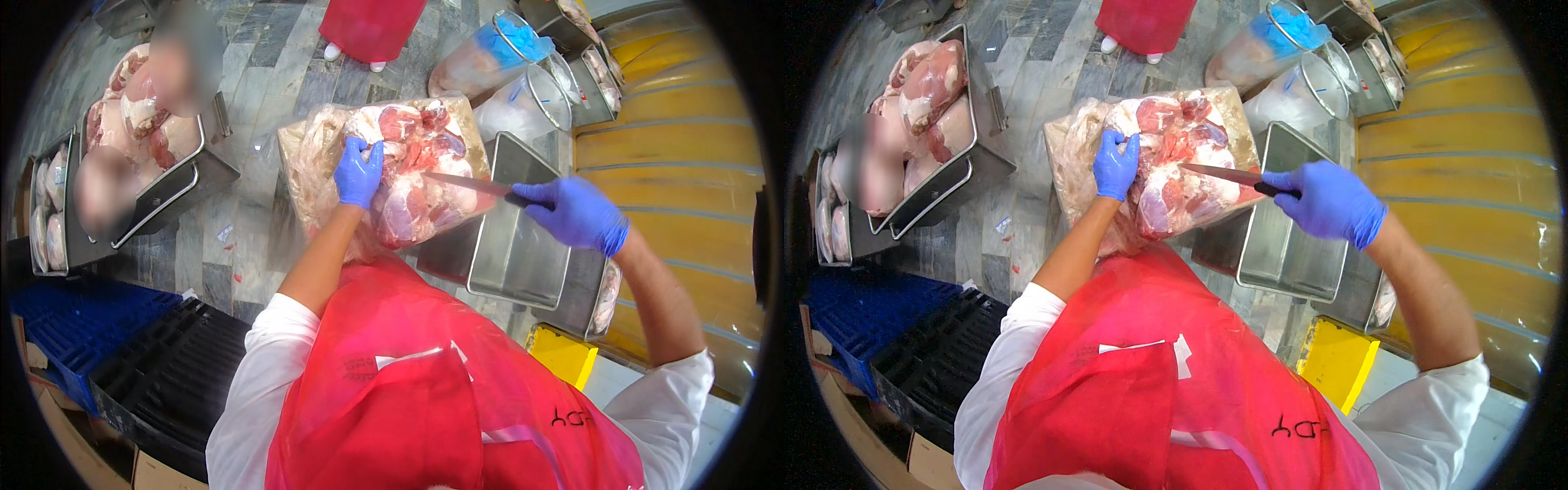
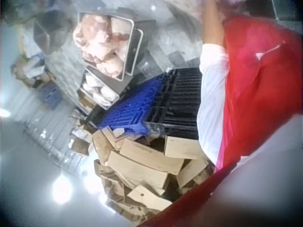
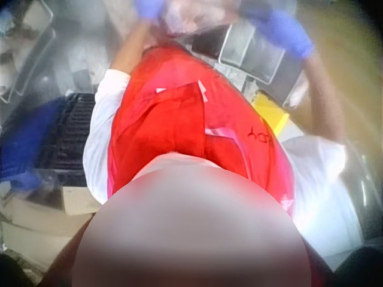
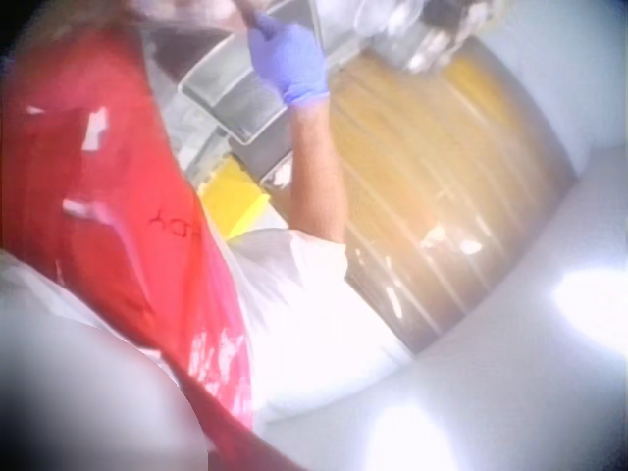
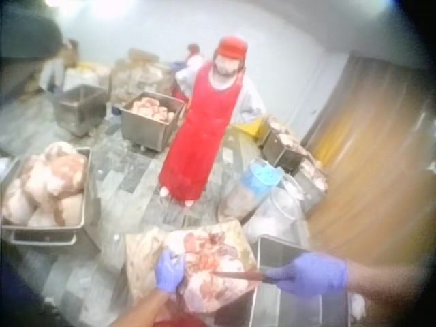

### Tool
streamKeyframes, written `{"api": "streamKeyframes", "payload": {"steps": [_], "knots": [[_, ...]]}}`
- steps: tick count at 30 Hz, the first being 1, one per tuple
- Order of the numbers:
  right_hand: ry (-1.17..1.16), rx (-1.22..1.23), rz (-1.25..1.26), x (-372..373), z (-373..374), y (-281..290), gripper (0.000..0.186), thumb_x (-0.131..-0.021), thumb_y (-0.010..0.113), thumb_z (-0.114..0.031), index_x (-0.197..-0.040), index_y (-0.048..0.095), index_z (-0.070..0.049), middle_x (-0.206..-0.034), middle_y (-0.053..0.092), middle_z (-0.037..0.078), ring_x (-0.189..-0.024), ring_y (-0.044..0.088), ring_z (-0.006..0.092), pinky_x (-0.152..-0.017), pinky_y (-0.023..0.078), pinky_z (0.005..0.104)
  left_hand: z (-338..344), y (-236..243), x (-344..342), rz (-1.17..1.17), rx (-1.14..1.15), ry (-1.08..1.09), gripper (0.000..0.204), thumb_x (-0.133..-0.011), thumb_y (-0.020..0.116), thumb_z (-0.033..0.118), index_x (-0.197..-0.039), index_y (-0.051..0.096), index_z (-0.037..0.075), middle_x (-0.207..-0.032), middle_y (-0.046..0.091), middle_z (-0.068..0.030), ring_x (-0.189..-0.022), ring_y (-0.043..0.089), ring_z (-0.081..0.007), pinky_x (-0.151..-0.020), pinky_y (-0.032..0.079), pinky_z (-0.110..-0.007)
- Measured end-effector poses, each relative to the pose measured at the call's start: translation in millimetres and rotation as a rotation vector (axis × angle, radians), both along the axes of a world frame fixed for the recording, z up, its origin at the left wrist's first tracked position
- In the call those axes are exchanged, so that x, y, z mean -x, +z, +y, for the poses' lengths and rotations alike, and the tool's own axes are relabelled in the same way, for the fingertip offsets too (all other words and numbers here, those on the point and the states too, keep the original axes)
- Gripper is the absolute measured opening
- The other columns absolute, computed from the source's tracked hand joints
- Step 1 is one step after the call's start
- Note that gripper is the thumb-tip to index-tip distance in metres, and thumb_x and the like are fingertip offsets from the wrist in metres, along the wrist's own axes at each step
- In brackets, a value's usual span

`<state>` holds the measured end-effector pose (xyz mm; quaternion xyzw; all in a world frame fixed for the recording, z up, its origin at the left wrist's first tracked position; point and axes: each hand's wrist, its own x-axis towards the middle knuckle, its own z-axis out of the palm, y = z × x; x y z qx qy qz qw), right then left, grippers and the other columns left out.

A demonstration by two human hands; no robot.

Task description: The person is cutting a large piece of raw meat on a cutting board using a knife. They are wearing a red apron and blue gloves. The person is standing at a table with other pieces of meat in metal trays nearby.

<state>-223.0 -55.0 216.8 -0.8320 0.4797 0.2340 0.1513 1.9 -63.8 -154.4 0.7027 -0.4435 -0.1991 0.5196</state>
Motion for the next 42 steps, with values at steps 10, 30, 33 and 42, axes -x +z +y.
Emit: {"api": "streamKeyframes", "payload": {"steps": [10,30,33,42], "knots": [[0.114,-0.020,0.036,-11.3,-9.9,-21.2,0.034,-0.096,0.065,-0.026,-0.129,0.070,-0.020,-0.076,0.066,0.024,-0.070,0.066,0.0435,-0.063,0.053,0.0520,11.8,-15.4,7.9,0.126,0.126,0.026,0.010,-0.099,0.062,0.015,-0.100,0.060,0.005,-0.085,0.068,-0.0205,-0.077,0.068,-0.0426,-0.067,0.052,-0.048],[-0.444,0.387,-0.501,90.7,172.0,-272.7,0.053,-0.096,0.070,-0.023,-0.147,0.057,-0.027,-0.084,0.065,0.012,-0.070,0.066,0.0311,-0.064,0.055,0.0439,3.2,-15.3,-16.9,0.030,-0.172,-0.106,0.027,-0.104,0.051,0.032,-0.105,0.056,0.005,-0.092,0.069,-0.0279,-0.089,0.066,-0.0509,-0.079,0.050,-0.057],[-0.432,0.420,-0.452,97.2,171.7,-285.7,0.052,-0.097,0.068,-0.027,-0.147,0.056,-0.028,-0.083,0.064,0.011,-0.071,0.066,0.0318,-0.064,0.055,0.0432,-2.5,-16.4,-17.5,0.030,-0.189,-0.147,0.029,-0.103,0.051,0.034,-0.105,0.056,0.005,-0.094,0.070,-0.0283,-0.091,0.066,-0.0510,-0.081,0.050,-0.057],[-0.441,0.439,-0.527,102.5,169.2,-310.3,0.054,-0.099,0.064,-0.034,-0.150,0.050,-0.035,-0.083,0.060,0.013,-0.070,0.065,0.0370,-0.064,0.054,0.0493,-9.1,-17.7,-21.8,0.013,-0.231,-0.208,0.037,-0.103,0.050,0.037,-0.104,0.056,0.001,-0.099,0.069,-0.0307,-0.096,0.065,-0.0516,-0.087,0.050,-0.056]]}}
